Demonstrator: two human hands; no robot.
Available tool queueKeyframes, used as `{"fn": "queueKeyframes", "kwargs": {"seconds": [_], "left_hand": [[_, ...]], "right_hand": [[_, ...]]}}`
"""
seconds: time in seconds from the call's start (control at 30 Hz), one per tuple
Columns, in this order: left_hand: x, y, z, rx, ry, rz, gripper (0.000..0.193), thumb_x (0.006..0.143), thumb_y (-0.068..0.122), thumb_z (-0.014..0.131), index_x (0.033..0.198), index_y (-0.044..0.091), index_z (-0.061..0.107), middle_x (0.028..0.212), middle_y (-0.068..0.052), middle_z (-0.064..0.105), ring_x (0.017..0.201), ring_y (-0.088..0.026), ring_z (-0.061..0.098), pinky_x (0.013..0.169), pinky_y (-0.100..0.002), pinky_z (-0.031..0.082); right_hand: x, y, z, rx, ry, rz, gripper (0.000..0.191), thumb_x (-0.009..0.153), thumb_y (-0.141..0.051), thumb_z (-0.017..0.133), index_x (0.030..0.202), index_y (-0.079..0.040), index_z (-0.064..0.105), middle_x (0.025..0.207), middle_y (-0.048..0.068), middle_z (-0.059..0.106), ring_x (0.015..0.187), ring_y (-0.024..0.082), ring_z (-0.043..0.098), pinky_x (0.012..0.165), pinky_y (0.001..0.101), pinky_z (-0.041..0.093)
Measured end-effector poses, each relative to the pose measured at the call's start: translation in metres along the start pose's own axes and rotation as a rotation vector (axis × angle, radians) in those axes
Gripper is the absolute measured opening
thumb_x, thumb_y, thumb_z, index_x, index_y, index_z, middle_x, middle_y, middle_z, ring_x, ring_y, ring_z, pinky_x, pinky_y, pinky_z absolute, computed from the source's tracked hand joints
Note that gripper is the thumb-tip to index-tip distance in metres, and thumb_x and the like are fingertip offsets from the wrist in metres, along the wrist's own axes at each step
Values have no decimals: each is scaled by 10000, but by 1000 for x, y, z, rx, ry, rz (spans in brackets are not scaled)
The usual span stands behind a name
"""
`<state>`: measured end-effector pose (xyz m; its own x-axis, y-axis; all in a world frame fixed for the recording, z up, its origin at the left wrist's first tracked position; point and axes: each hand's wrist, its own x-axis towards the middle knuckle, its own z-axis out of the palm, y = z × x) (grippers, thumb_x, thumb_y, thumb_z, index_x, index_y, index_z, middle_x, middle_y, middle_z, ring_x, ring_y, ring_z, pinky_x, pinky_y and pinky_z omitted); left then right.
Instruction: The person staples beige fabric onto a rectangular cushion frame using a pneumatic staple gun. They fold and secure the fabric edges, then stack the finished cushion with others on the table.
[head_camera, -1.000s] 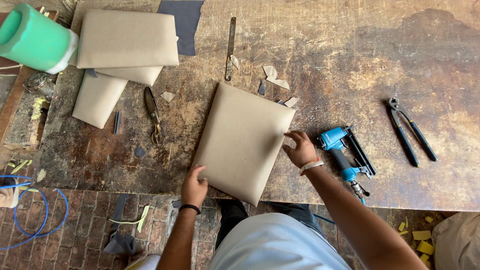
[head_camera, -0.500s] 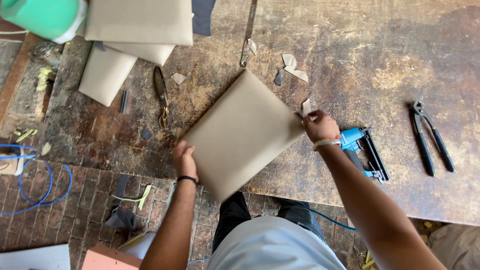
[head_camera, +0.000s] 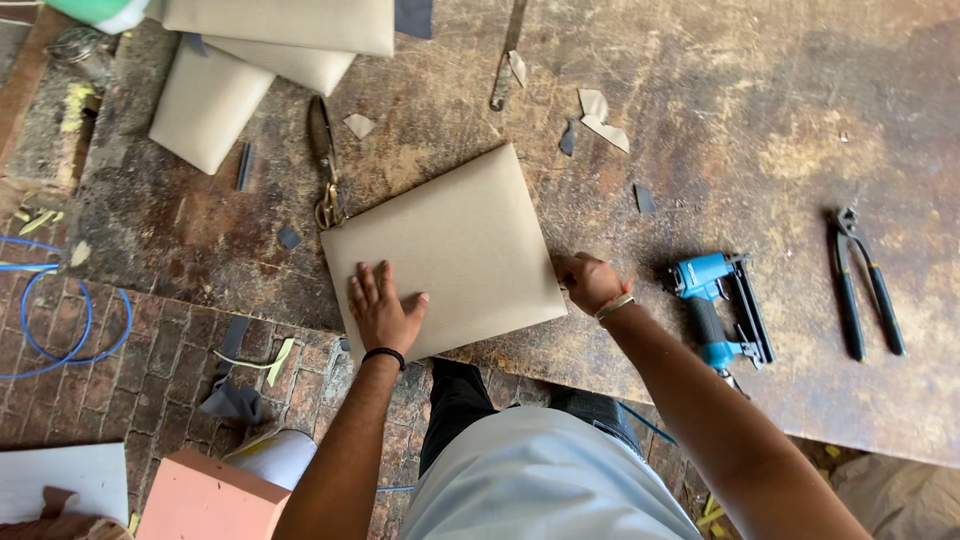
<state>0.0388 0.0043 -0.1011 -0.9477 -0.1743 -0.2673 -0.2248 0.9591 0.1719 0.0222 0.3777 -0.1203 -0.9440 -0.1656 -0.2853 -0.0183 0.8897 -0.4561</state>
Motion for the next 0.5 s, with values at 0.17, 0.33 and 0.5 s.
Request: {"fn": "queueKeyframes", "kwargs": {"seconds": [0.17, 0.33, 0.5], "left_hand": [[2, -11, 2, -25, 16, 29, 981, 855, 624, 692, 1619, 233, 215, 1714, -159, 73, 1578, -384, 47, 1260, -563, 87], [-6, -19, -5, -276, 27, -235, 916, 852, 492, 742, 1612, 261, 287, 1766, -118, 138, 1617, -326, 157, 1289, -572, 165], [-16, -5, -6, -461, 19, -499, 1017, 873, 480, 756, 1637, 283, 114, 1698, -235, 24, 1569, -407, 46, 1262, -590, 86]], "right_hand": [[5, 40, -49, 123, 165, 324, 136, 977, -256, 705, 1067, -171, 761, 1068, 90, 777, 908, 278, 736, 801, 401, 569], [-32, 67, -104, 459, 568, 603, 504, 928, -159, 720, 1366, -36, 502, 1269, 160, 672, 1059, 295, 681, 884, 406, 569], [-57, 52, -76, 137, 363, 351, 505, 899, -107, 731, 1381, -41, 596, 1352, 169, 651, 1241, 301, 616, 1068, 397, 500]]}}
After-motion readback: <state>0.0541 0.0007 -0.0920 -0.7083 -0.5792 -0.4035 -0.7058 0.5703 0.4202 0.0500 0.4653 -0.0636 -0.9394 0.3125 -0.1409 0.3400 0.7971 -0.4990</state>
